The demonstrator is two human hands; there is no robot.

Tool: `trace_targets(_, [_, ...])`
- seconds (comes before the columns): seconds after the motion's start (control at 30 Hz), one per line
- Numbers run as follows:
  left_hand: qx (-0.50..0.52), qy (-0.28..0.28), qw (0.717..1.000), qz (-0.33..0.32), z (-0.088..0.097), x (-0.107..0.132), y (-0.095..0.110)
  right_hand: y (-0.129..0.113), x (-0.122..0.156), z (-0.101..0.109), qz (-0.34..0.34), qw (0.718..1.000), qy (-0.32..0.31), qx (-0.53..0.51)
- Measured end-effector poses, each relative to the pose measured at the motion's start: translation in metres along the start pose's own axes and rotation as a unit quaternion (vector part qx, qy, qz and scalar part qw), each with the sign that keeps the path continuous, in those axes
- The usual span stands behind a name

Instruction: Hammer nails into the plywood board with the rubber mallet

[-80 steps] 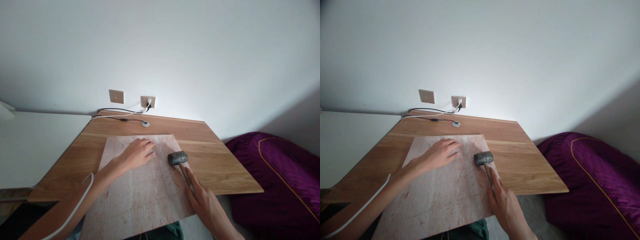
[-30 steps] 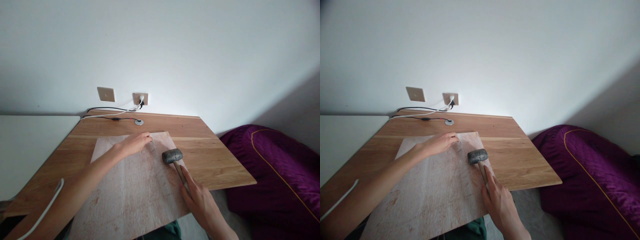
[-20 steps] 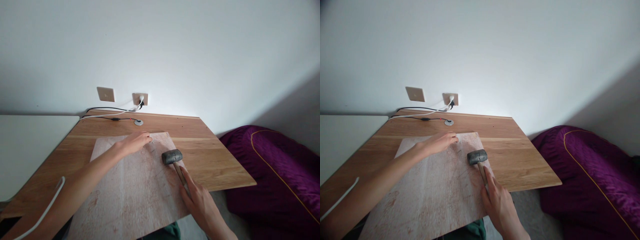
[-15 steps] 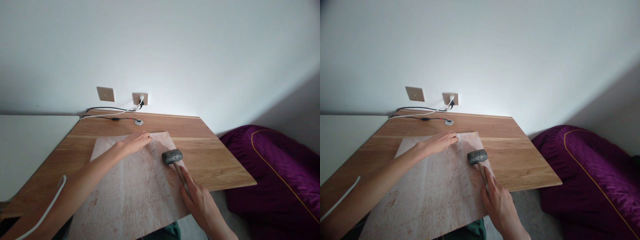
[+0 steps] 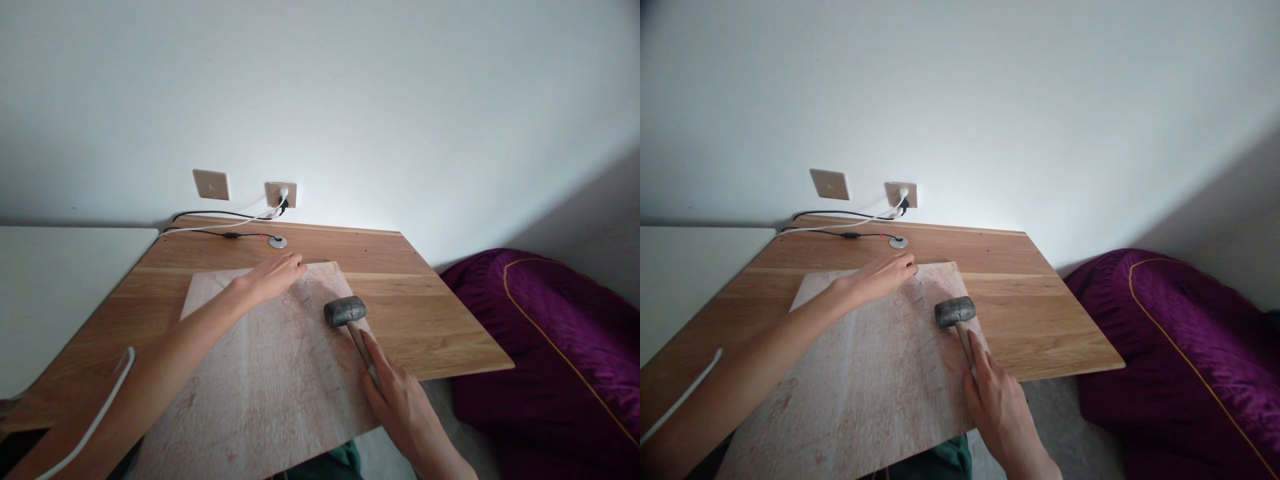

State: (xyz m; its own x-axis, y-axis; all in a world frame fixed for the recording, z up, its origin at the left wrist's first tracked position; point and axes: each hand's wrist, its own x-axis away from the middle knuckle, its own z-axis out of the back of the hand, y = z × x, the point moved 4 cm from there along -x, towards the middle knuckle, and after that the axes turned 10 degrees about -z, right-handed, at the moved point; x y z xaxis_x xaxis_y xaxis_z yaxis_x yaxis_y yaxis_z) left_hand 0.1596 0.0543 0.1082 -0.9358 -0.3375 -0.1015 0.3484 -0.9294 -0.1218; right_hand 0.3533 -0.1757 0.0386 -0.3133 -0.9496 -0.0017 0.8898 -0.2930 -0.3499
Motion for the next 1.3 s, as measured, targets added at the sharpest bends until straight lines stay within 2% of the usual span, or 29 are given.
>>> trace_targets(0.23, [0.079,0.010,0.997,-0.007,0.003,-0.001,0.004,0.004,0.001,-0.005,0.013,1.000,0.010,-0.015])
trace_targets(0.5, [0.069,0.022,0.997,-0.038,-0.025,-0.015,0.006,-0.004,0.000,0.006,0.027,1.000,0.001,-0.015])
trace_targets(0.6, [0.060,0.032,0.997,-0.043,-0.030,-0.019,0.004,-0.005,0.000,0.006,0.020,1.000,0.006,-0.012])
trace_targets(0.73, [0.038,0.036,0.997,-0.060,-0.026,-0.023,0.003,-0.004,0.000,0.004,0.011,1.000,0.002,-0.008])
trace_targets(0.93, [-0.008,0.005,0.997,-0.082,-0.018,-0.025,0.006,-0.005,0.000,0.004,0.000,1.000,-0.005,0.000])
trace_targets(1.3, [-0.018,0.028,0.993,-0.113,-0.014,-0.024,0.007,-0.006,0.000,0.005,-0.002,1.000,-0.016,-0.008])
